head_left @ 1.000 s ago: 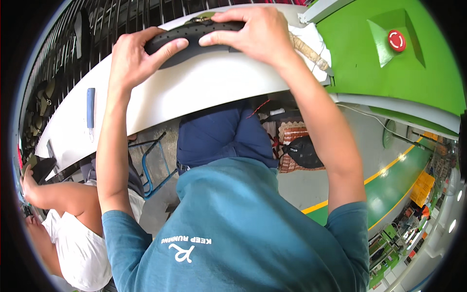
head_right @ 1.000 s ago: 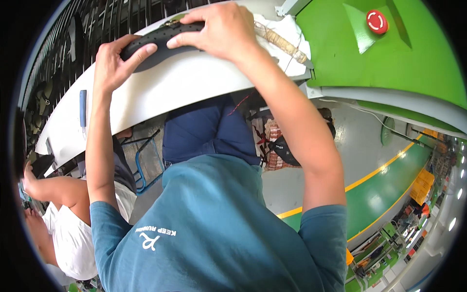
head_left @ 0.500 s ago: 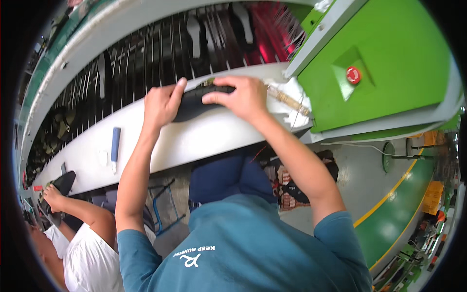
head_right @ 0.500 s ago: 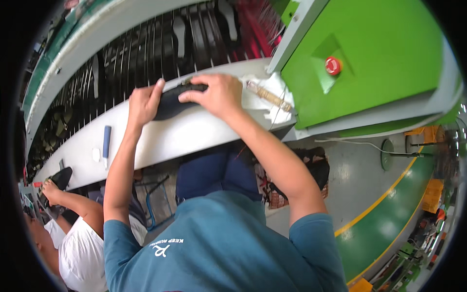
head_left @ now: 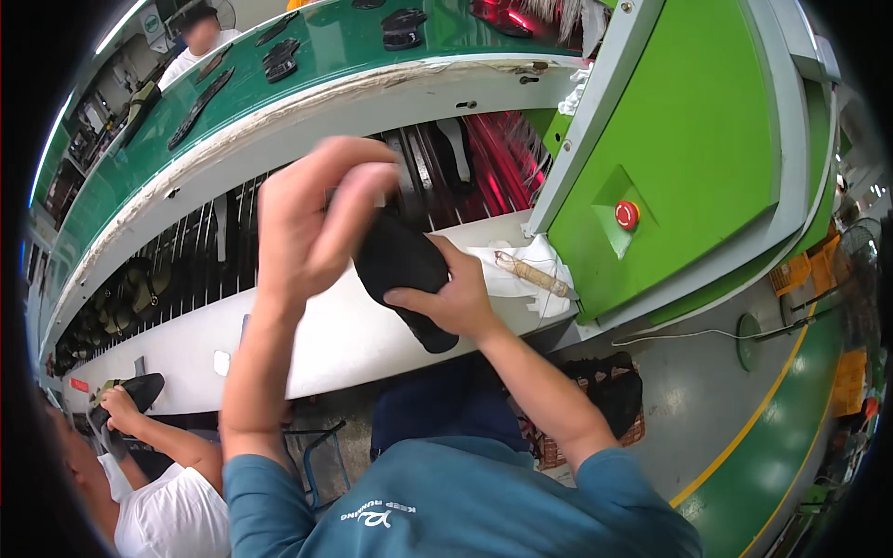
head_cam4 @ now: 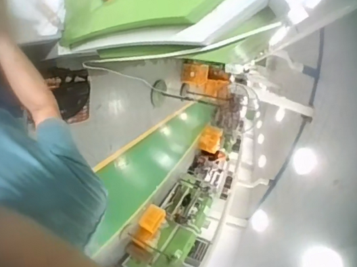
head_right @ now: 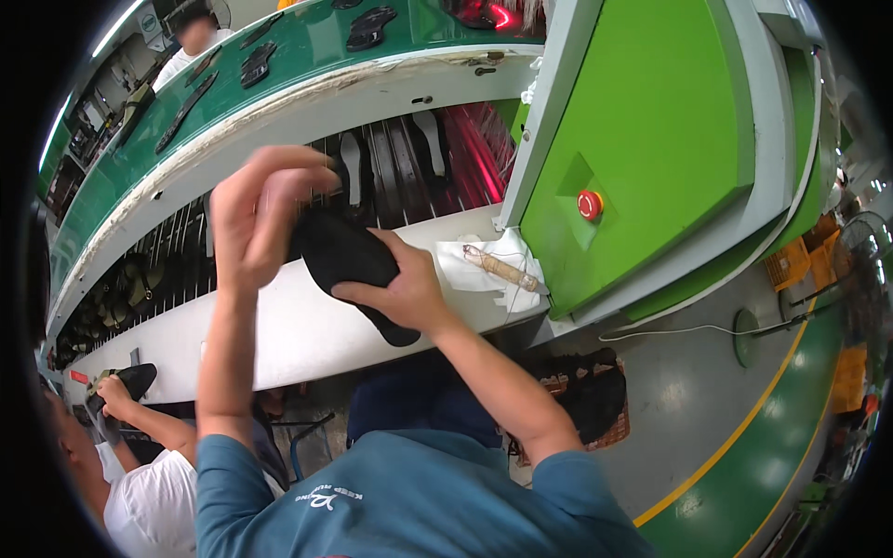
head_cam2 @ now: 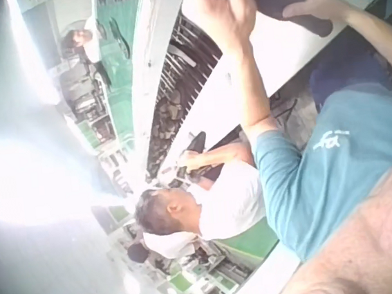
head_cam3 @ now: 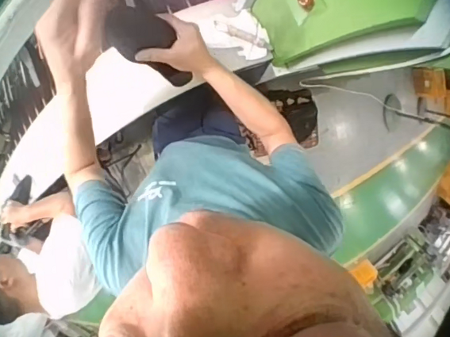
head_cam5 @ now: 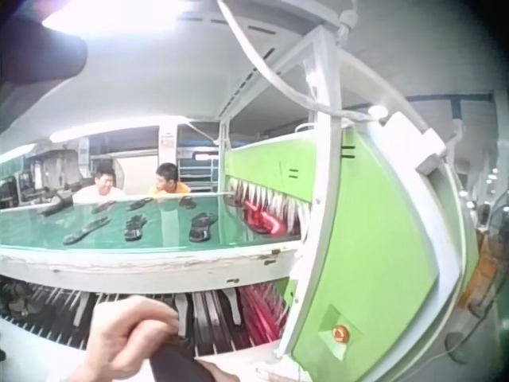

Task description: The person assembles footwear components at a factory workstation. They repeatedly pick up a black shoe sole and a green upper, align them, and press them together by hand. The person inspects the joined parts and places the finished unit onto a conveyor belt. A coworker performs similar assembly tasks in the background.

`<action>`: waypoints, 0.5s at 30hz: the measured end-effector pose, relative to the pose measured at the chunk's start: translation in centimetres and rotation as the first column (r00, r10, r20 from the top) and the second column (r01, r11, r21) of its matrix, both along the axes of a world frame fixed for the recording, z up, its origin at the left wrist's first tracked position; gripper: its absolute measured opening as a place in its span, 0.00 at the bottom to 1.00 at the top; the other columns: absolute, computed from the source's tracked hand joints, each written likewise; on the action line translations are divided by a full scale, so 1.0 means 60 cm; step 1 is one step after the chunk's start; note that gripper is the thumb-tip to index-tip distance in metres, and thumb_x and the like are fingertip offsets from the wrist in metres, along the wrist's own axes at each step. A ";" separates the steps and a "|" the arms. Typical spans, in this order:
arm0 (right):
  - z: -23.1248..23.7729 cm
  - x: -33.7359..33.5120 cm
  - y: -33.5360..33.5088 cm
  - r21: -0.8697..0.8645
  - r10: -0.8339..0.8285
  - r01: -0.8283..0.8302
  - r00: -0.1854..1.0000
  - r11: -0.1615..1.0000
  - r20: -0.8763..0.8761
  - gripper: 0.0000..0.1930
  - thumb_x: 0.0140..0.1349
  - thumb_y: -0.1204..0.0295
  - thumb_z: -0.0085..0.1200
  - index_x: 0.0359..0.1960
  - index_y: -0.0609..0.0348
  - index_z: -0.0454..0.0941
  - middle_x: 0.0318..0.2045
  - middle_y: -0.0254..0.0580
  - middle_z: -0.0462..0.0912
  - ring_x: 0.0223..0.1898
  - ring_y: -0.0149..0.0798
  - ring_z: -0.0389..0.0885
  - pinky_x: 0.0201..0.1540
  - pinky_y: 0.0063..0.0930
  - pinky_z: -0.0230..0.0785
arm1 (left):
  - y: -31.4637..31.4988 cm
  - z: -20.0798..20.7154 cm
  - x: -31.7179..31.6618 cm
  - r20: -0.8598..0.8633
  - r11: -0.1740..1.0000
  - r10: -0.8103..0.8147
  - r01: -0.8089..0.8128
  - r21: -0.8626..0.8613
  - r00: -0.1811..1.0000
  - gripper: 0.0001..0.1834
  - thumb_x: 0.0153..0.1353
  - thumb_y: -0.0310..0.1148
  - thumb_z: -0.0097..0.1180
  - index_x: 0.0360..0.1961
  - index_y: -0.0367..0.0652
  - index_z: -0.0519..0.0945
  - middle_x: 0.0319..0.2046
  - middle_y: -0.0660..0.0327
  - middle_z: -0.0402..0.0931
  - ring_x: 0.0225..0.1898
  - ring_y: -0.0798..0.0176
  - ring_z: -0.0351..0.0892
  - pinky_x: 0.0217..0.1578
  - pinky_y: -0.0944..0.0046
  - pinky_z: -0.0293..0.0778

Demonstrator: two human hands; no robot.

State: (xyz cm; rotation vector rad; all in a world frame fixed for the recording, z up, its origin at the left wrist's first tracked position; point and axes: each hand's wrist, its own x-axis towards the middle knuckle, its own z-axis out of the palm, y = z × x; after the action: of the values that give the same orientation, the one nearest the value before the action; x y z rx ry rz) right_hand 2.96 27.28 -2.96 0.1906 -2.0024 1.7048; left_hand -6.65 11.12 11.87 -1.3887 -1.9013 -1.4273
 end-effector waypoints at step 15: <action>-0.051 0.025 0.011 -0.241 0.083 -0.112 0.989 0.964 -0.124 0.32 0.86 0.48 0.49 0.64 0.71 0.85 0.36 0.35 0.88 0.39 0.24 0.82 0.45 0.23 0.75 | 0.017 -0.206 0.094 0.416 0.971 -0.087 -0.017 0.240 0.905 0.51 0.84 0.69 0.28 0.50 0.23 0.82 0.47 0.39 0.90 0.51 0.46 0.91 0.59 0.52 0.84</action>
State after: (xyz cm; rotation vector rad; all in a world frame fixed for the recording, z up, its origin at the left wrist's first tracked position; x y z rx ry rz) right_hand 4.48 27.93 -6.02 0.2963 -1.7063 1.9420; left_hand -1.00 12.16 -0.49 -1.0642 -1.8683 -2.0362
